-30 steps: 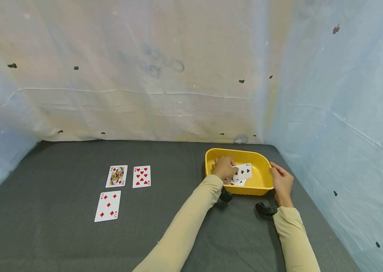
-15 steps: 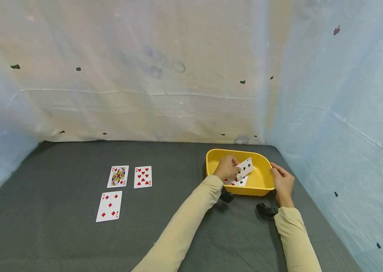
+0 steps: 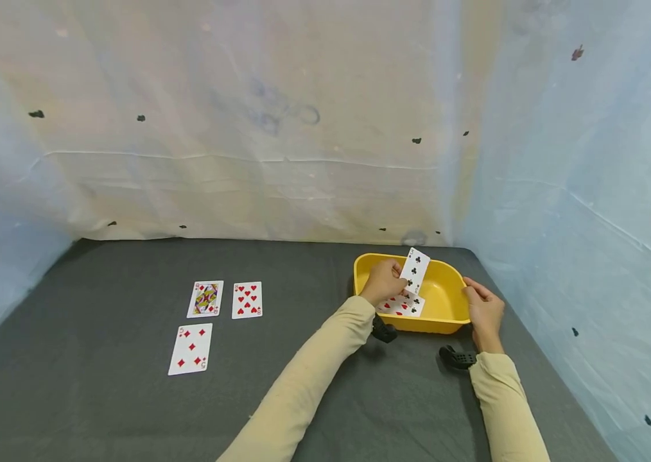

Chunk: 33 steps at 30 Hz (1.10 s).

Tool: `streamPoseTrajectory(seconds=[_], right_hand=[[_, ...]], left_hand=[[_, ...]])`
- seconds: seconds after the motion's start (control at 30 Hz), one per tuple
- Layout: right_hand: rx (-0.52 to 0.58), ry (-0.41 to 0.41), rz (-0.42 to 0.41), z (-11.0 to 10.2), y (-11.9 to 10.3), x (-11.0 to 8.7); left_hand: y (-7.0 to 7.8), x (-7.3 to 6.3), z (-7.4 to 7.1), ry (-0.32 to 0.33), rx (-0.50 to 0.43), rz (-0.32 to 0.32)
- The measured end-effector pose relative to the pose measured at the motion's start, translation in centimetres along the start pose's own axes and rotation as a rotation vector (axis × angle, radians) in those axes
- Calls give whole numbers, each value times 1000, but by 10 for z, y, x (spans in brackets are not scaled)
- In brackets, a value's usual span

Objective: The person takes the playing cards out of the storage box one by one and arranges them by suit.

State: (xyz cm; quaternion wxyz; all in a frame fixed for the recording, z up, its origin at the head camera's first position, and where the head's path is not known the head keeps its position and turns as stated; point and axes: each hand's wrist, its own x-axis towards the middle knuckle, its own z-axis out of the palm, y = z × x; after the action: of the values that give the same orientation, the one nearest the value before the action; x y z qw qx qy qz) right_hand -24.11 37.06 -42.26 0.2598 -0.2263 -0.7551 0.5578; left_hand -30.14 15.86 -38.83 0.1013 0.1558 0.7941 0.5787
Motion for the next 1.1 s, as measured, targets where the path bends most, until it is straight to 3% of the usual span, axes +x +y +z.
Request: streamPoseTrajectory(seconds=[0.27, 0.43, 0.77, 1.1], right_hand=[[8, -9, -19, -2, -1, -2], [4, -18, -16, -1, -2, -3], [-23, -41, -21, -4, -5, -3], [-32, -28, -14, -4, -3, -2]], left_hand=[[4, -7, -4, 25, -178, -9], [8, -13, -10, 53, -229, -36], [8, -22, -31, 21, -364, -13], [8, -35, -54, -23, -373, 15]])
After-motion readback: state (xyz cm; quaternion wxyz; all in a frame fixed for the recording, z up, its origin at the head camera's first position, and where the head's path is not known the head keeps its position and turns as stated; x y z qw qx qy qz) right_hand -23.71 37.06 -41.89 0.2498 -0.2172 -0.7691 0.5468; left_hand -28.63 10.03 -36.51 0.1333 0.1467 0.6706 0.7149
